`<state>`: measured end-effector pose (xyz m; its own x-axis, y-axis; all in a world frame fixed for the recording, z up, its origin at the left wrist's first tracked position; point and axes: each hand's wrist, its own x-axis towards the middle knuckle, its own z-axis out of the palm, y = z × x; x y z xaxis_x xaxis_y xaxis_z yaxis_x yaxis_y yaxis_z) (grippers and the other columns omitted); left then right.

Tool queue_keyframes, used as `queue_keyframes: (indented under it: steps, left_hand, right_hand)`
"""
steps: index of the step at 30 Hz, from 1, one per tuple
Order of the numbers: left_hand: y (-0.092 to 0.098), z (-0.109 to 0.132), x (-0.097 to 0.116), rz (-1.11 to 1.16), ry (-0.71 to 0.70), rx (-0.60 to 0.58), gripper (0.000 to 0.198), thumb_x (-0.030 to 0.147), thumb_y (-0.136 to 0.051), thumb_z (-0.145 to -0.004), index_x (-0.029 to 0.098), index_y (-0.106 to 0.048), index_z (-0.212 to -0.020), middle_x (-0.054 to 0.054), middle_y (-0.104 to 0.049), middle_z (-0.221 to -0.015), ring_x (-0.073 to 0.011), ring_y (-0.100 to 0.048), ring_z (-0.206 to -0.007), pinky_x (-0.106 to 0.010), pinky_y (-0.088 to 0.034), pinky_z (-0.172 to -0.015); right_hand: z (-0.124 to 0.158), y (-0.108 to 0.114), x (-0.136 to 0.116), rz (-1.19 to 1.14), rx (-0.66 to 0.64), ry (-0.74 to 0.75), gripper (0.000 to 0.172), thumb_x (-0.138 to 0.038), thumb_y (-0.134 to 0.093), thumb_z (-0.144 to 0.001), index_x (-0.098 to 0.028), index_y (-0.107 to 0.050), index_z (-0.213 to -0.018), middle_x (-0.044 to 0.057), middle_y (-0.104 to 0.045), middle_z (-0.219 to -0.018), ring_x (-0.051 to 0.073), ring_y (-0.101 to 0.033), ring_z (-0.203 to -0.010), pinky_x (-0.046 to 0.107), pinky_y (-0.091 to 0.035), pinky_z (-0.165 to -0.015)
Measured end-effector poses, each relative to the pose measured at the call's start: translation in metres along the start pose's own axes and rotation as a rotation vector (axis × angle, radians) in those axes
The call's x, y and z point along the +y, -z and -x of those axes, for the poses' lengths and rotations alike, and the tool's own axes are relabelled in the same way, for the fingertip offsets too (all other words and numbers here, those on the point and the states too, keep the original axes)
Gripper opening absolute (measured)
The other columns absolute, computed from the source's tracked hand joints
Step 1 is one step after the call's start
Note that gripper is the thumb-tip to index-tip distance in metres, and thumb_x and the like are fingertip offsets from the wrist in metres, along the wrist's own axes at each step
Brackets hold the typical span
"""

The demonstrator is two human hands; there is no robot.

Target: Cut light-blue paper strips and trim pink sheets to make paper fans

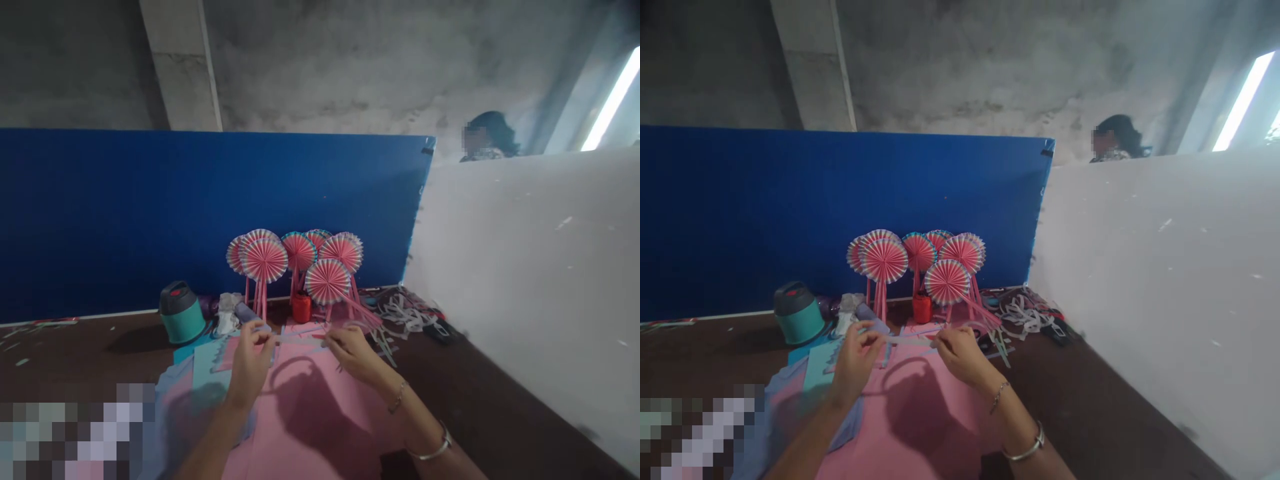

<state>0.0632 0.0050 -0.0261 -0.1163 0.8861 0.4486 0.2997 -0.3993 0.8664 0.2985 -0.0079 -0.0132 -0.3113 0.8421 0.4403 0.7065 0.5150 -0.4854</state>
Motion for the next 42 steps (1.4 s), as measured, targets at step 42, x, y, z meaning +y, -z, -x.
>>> queue_keyframes:
  steps: [42]
  left_hand:
    - [0.025,0.019,-0.044,-0.431,0.186,-0.267,0.033,0.015,-0.047,-0.076,0.023,-0.056,-0.107,0.003,-0.066,-0.070,-0.0187,-0.065,-0.075,-0.025,-0.042,-0.069]
  right_hand:
    - [0.048,-0.008,0.049,0.125,-0.165,-0.200,0.026,-0.022,-0.052,-0.084,-0.022,-0.077,-0.087,0.004,-0.074,-0.073,0.017,-0.062,-0.065,0.028,-0.039,-0.067]
